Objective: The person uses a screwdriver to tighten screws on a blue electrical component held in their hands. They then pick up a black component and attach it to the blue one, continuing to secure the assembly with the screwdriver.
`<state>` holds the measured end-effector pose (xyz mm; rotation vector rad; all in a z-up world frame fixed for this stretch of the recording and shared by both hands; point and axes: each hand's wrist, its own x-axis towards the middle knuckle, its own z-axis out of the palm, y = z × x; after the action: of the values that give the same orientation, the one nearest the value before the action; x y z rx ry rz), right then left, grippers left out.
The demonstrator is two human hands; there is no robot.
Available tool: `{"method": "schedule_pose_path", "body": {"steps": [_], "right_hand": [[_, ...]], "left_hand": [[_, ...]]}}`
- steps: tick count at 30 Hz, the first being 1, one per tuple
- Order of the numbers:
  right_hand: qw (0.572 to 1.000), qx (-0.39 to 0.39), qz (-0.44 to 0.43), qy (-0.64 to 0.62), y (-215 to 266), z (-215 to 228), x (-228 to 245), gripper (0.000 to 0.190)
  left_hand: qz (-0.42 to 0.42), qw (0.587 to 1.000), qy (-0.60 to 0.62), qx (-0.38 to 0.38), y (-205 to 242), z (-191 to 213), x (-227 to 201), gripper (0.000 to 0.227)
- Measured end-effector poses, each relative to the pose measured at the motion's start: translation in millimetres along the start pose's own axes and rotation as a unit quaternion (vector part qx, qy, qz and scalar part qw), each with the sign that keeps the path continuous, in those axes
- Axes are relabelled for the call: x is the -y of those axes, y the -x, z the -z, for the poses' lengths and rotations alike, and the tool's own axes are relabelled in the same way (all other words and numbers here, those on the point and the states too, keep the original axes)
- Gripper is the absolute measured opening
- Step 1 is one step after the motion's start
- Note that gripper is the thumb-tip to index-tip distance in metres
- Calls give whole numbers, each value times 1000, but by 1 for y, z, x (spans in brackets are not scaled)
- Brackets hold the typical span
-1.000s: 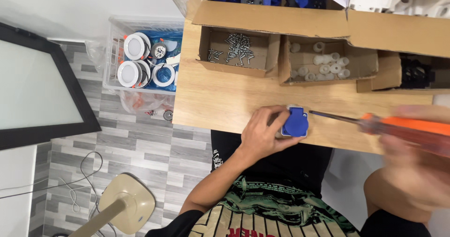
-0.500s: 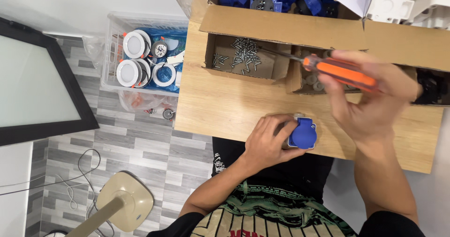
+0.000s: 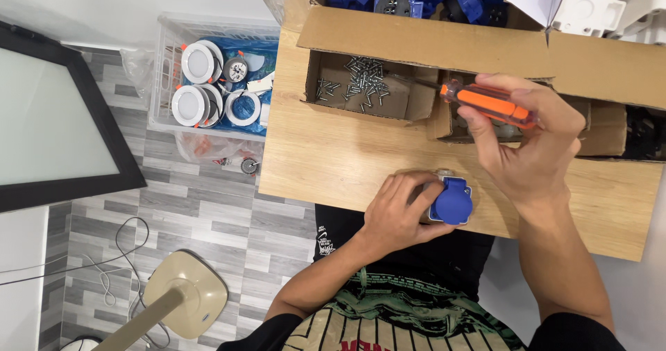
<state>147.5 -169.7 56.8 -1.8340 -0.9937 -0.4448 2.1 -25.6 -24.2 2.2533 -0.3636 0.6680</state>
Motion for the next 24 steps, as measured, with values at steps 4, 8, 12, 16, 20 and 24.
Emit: {"method": "schedule_pose_path", "body": {"steps": [4,8,12,16,20,24], "right_hand": [[999,-5,14,-29,0,8,0,54],[998,-50,26,-19,5,16,2,52],[996,-81,33,-6,12,24,11,54],[994,-109,22,-5,16,32,26,53],[988,-156,6,-17,24,41,43,50],[973,-224,-21,-45,55,51,43,46]], "left_hand": [[3,1000,2,-2,4,-2,1,57],[3,1000,3,2,8,-5,2,64],[11,1000,-8,-10,8,-6,-2,67],[15,1000,-11,-13,8,-6,-4,72],[46,997,60,9,3,9,-9,86],[125,971,205,4,9,19,-1,80]]}}
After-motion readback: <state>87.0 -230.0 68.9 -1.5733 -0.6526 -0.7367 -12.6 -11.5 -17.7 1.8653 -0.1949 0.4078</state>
